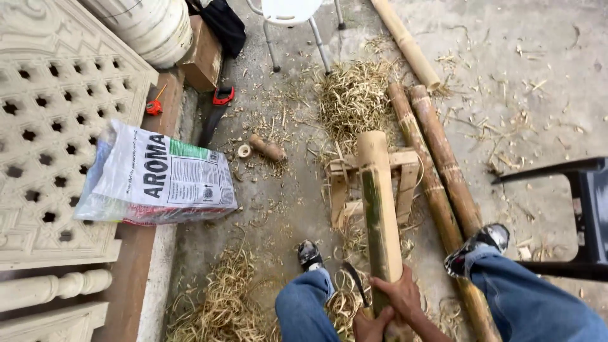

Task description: Shaving the outer layer of a bamboo pole using a drawknife-like hand tool.

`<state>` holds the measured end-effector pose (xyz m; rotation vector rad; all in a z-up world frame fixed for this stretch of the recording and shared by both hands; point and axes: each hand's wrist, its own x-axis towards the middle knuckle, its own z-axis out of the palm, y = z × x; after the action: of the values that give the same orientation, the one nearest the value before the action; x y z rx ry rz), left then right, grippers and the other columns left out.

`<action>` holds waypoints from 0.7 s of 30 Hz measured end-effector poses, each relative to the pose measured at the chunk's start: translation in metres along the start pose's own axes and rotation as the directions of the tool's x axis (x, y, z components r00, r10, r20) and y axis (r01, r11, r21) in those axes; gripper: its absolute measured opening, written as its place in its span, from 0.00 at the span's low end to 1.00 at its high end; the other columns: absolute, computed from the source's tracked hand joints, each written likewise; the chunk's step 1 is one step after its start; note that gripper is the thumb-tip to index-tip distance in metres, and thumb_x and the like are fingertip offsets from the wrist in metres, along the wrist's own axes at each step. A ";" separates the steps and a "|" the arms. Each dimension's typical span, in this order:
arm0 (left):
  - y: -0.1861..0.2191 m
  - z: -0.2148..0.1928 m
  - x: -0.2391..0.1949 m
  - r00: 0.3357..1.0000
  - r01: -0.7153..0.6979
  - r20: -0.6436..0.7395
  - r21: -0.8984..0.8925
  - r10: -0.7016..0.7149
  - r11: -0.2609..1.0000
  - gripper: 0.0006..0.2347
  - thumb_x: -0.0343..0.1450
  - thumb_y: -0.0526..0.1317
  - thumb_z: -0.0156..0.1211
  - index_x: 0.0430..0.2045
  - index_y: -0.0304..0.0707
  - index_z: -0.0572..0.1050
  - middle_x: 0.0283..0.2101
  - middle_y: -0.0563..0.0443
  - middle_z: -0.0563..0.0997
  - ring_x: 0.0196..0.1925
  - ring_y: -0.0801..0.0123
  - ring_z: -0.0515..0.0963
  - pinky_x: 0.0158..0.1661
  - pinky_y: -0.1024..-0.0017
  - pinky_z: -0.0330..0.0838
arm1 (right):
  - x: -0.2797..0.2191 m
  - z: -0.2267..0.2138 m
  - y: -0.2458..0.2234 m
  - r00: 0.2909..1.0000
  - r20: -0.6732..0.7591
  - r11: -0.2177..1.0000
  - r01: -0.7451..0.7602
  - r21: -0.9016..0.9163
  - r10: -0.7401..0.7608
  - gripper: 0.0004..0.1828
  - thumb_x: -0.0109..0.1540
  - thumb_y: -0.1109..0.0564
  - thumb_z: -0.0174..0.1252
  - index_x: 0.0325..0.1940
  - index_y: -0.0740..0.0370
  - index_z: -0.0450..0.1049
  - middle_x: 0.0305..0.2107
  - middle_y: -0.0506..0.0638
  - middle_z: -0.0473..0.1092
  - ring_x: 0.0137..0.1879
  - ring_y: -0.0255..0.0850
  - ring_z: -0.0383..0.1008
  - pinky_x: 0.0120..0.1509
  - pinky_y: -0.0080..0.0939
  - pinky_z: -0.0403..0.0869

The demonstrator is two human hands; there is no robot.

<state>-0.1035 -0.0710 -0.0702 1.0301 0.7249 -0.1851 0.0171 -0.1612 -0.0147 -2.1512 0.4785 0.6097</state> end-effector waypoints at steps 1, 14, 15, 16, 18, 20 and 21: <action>0.007 0.000 -0.009 1.000 0.009 -0.003 0.009 -0.009 1.000 0.20 0.59 0.42 0.78 0.41 0.31 0.81 0.37 0.48 0.88 0.36 0.68 0.86 0.40 0.69 0.81 | -0.011 -0.005 -0.012 1.000 0.005 1.000 -0.011 0.006 0.011 0.64 0.42 0.34 0.75 0.68 0.68 0.52 0.42 0.67 0.74 0.42 0.57 0.81 0.48 0.52 0.80; 0.010 -0.021 -0.009 0.843 0.050 -0.435 0.650 0.317 0.759 0.31 0.64 0.58 0.70 0.44 0.24 0.69 0.40 0.30 0.81 0.43 0.43 0.81 0.46 0.55 0.73 | -0.048 -0.007 -0.035 0.998 -0.056 0.996 -0.013 -0.094 0.007 0.52 0.49 0.32 0.70 0.59 0.73 0.58 0.44 0.68 0.72 0.46 0.58 0.80 0.51 0.56 0.79; 0.016 -0.023 -0.008 0.840 0.101 -0.462 0.647 0.284 0.756 0.28 0.66 0.58 0.66 0.42 0.27 0.71 0.38 0.31 0.82 0.42 0.44 0.82 0.46 0.55 0.74 | -0.044 -0.005 -0.034 0.997 -0.073 0.996 0.007 -0.094 -0.014 0.52 0.49 0.32 0.70 0.59 0.73 0.59 0.44 0.69 0.72 0.45 0.58 0.79 0.51 0.56 0.78; 0.035 -0.019 -0.018 0.837 0.093 -0.463 0.648 0.293 0.756 0.28 0.66 0.58 0.66 0.42 0.27 0.71 0.38 0.31 0.82 0.42 0.44 0.82 0.46 0.55 0.74 | -0.042 -0.006 -0.039 0.997 -0.073 0.996 0.016 -0.090 -0.023 0.52 0.49 0.32 0.70 0.59 0.73 0.59 0.44 0.69 0.72 0.45 0.58 0.79 0.51 0.56 0.78; 0.065 -0.014 -0.044 0.861 0.016 -0.363 0.720 0.357 0.694 0.25 0.68 0.55 0.64 0.43 0.28 0.70 0.36 0.31 0.81 0.38 0.44 0.82 0.43 0.54 0.74 | -0.045 -0.008 -0.039 0.997 -0.073 0.996 -0.016 -0.093 0.009 0.52 0.50 0.32 0.70 0.60 0.72 0.57 0.44 0.68 0.71 0.45 0.58 0.80 0.51 0.56 0.79; 0.105 0.002 -0.067 0.860 -0.029 -0.319 0.748 0.398 0.663 0.23 0.68 0.54 0.63 0.43 0.30 0.70 0.34 0.31 0.81 0.36 0.45 0.82 0.41 0.54 0.73 | -0.050 -0.012 -0.046 0.998 -0.059 0.997 -0.038 -0.072 0.034 0.51 0.50 0.33 0.69 0.61 0.70 0.56 0.44 0.68 0.71 0.44 0.58 0.80 0.50 0.56 0.80; 0.123 0.010 -0.080 0.855 -0.070 -0.283 0.767 0.434 0.638 0.22 0.69 0.53 0.62 0.44 0.32 0.71 0.32 0.32 0.81 0.34 0.45 0.82 0.39 0.54 0.73 | -0.053 -0.014 -0.048 0.998 -0.040 0.997 -0.054 -0.062 0.052 0.50 0.51 0.33 0.68 0.62 0.69 0.56 0.44 0.67 0.71 0.44 0.57 0.81 0.49 0.56 0.81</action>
<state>-0.1024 -0.0302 0.0713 2.0098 0.9296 0.0342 0.0027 -0.1376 0.0523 -2.2195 0.5454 0.6211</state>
